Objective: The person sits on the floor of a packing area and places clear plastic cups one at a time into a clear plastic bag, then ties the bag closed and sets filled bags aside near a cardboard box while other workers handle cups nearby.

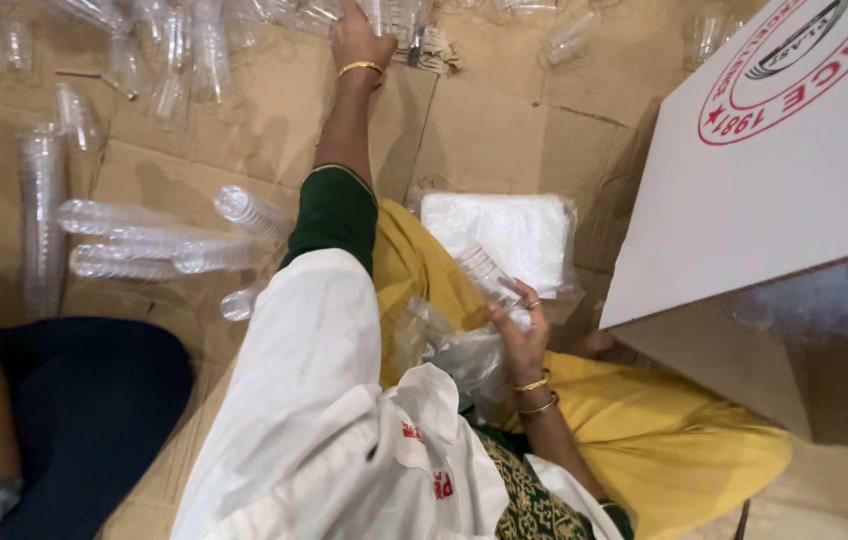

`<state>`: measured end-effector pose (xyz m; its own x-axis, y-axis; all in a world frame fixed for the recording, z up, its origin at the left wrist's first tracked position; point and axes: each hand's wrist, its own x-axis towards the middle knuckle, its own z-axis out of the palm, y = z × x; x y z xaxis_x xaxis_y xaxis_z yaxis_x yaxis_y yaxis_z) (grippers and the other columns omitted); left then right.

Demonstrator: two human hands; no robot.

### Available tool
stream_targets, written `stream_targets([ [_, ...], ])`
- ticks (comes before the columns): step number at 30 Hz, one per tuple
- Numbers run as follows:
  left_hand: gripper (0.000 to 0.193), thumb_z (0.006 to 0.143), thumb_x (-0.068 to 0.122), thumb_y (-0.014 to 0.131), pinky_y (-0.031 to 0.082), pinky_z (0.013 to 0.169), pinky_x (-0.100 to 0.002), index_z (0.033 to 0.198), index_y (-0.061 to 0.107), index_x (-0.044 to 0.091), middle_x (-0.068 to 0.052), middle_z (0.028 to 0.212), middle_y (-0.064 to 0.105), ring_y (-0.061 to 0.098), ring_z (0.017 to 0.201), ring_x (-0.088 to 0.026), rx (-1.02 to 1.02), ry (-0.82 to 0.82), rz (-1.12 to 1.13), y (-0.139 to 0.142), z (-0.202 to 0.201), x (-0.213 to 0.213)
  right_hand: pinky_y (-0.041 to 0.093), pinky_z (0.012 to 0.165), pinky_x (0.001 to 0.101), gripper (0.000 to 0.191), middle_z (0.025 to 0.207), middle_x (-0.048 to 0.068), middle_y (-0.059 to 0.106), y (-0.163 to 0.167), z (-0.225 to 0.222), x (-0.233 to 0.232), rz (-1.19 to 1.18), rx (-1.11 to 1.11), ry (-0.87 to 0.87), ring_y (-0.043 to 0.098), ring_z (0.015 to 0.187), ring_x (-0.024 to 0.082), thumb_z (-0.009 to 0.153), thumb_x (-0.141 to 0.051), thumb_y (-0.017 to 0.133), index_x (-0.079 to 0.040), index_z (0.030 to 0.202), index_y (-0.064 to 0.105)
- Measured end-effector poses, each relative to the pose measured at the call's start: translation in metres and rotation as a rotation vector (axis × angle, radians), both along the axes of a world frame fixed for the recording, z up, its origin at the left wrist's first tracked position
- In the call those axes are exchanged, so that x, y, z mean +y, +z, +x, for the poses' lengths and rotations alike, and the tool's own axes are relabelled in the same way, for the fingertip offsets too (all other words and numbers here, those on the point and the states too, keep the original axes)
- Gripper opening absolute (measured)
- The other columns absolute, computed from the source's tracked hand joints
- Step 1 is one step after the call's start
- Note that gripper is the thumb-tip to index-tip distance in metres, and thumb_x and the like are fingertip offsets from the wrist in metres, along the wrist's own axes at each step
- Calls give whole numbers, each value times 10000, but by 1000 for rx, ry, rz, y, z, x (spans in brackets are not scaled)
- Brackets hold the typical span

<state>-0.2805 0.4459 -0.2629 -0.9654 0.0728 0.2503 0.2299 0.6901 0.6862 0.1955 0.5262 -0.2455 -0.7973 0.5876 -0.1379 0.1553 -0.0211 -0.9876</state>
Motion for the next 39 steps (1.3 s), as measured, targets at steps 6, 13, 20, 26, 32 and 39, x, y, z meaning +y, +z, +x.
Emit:
stream_targets([
  [6, 444, 712, 56, 790, 597, 693, -443, 1062, 518, 46, -83, 835, 514, 552, 711, -222, -675, -8, 1197, 35, 15, -17, 515, 881, 265, 507, 1159, 52, 606, 22, -3, -6, -14, 110, -29, 583, 1000, 118, 921, -232, 763, 6, 1350, 633],
  [13, 598, 848, 35, 762, 486, 805, -321, 1414, 586, -43, -142, 1266, 670, 640, 1000, -205, -725, -731, 1664, 79, 228, -54, 607, 902, 281, 629, 1313, 85, 636, 71, -6, -12, 2, 317, 31, 673, 1068, 138, 883, -152, 801, 11, 1406, 493],
  [20, 681, 840, 6, 801, 467, 1132, -377, 1460, 521, -21, -110, 1301, 635, 611, 1255, -215, -909, -858, 1313, 149, 340, -111, 581, 889, 298, 726, 1305, 105, 631, 113, -13, -36, 476, 393, 174, 672, 1074, 166, 863, -147, 897, 14, 1442, 489],
  [26, 754, 837, -6, 770, 440, 1225, -416, 1511, 434, 8, -123, 1411, 617, 581, 1364, -255, -950, -992, 1414, 177, 354, -138, 601, 764, 295, 816, 1121, 121, 720, 140, -6, -46, 809, 404, 231, 737, 877, 190, 818, -233, 987, -24, 1428, 487],
  [32, 757, 864, -16, 743, 414, 1218, -401, 1525, 377, 26, -136, 1408, 587, 561, 1354, -251, -907, -1065, 1481, 172, 361, -141, 631, 906, 343, 821, 1241, 183, 717, 157, -13, -55, 909, 501, 241, 753, 1108, 261, 834, -236, 968, -46, 1450, 461],
  [39, 658, 824, 0, 720, 443, 1228, -552, 1422, 450, 49, -211, 1400, 580, 551, 1394, -414, -863, -1194, 1675, 178, 353, -151, 539, 862, 261, 902, 1009, 31, 699, 140, 0, -57, 433, 474, 349, 693, 977, 127, 874, -294, 904, 4, 1505, 333],
])
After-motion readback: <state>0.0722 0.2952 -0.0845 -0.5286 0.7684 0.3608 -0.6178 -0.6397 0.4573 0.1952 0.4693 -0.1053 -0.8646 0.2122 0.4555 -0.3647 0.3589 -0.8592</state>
